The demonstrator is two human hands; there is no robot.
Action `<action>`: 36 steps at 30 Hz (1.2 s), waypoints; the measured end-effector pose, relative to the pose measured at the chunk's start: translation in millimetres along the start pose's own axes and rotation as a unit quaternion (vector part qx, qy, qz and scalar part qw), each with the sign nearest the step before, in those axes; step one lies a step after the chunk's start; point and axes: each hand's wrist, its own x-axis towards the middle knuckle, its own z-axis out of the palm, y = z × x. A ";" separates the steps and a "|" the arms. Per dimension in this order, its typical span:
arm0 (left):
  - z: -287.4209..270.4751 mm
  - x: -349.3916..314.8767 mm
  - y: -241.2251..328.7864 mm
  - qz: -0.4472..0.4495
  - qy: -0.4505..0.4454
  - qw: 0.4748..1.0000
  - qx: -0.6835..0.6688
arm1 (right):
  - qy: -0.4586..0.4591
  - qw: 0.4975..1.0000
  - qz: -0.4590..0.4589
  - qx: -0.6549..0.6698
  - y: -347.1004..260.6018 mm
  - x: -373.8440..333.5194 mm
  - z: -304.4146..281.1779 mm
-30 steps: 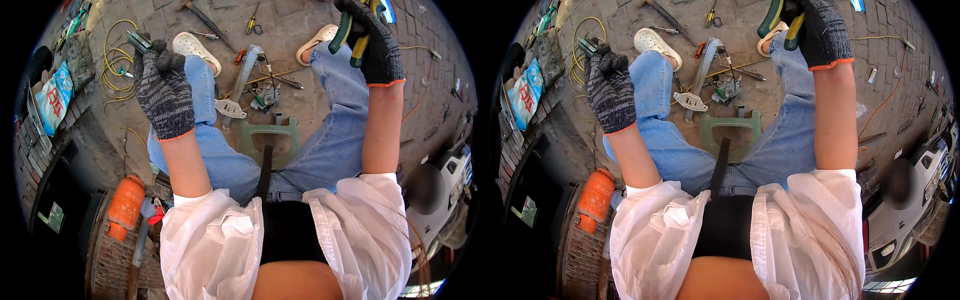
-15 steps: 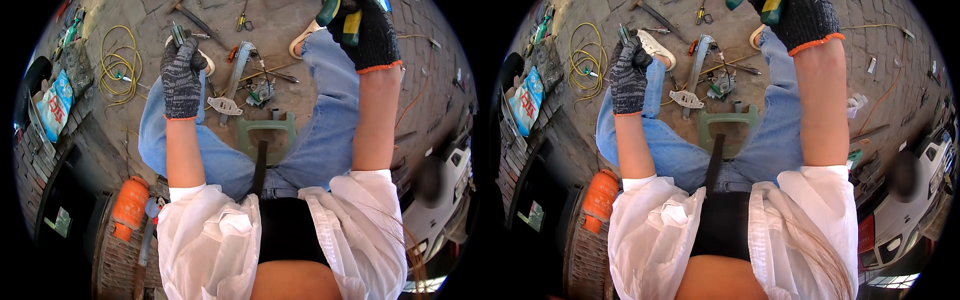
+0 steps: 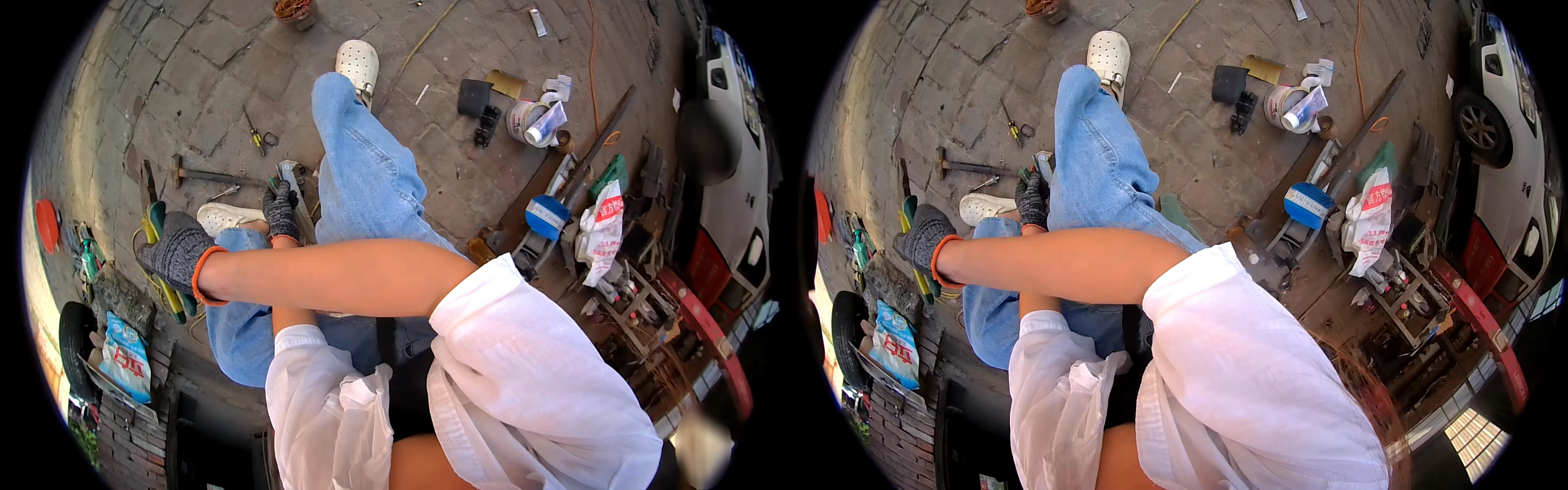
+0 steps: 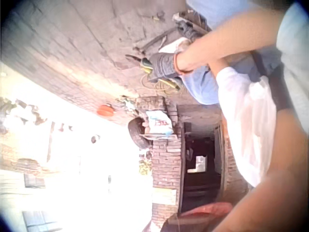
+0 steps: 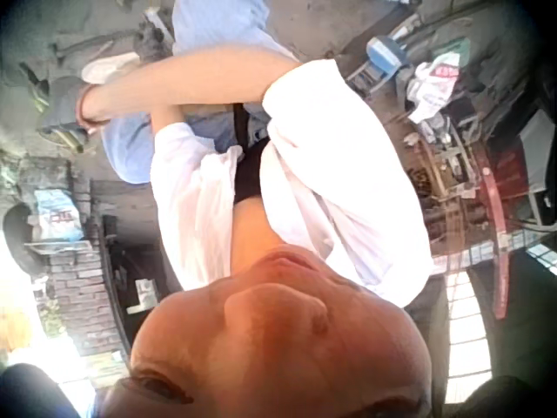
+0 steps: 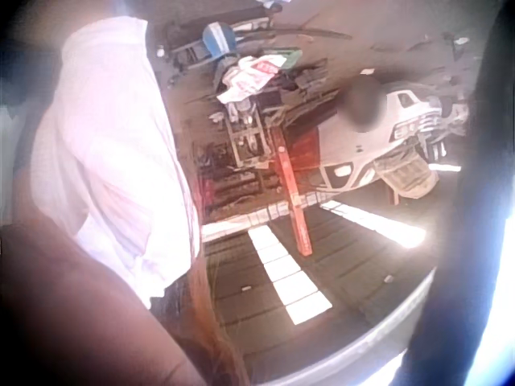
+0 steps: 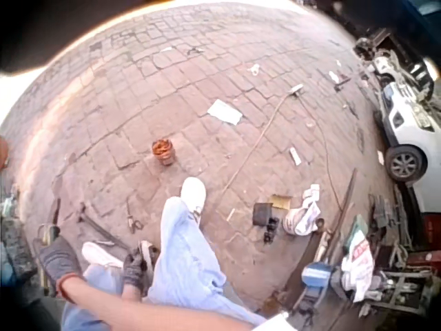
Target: The person sits on the ground and assembles a mechanical component, likely a carburetor, using various hand tools. They insert a spring and a green plastic piece into a metal cylinder, use a screwdriver to adjust internal parts, and employ pliers to secure a small metal clip onto the assembly.
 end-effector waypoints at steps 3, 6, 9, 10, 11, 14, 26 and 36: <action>22.0 16.6 4.3 -0.001 -0.016 0.999 0.050 | -0.019 0.999 0.042 0.015 -14.5 3.3 10.3; 30.3 23.9 -0.4 -0.010 -0.015 0.998 0.068 | -0.081 0.994 0.063 0.034 -23.1 -2.6 14.7; 34.4 34.4 -1.4 -0.014 -0.013 0.997 0.076 | -0.111 0.992 0.044 0.048 -40.7 -14.3 -7.6; 33.4 35.1 -2.6 -0.016 -0.009 0.997 0.075 | -0.110 0.992 0.047 0.043 -38.3 -9.8 -5.3; 31.1 38.1 1.3 -0.013 -0.007 0.997 0.079 | -0.112 0.992 0.040 0.037 -37.7 -5.0 -2.9; 28.4 45.5 0.7 -0.012 -0.003 0.997 0.077 | -0.067 0.997 -0.013 -0.037 -26.0 15.9 -2.3; 31.8 36.1 -42.7 -0.031 0.039 0.999 0.003 | -0.040 0.824 0.015 -0.565 82.3 68.9 -140.1; 56.5 24.2 -35.2 -0.173 0.060 0.982 0.048 | 0.204 0.790 0.052 -0.575 253.7 185.8 -183.8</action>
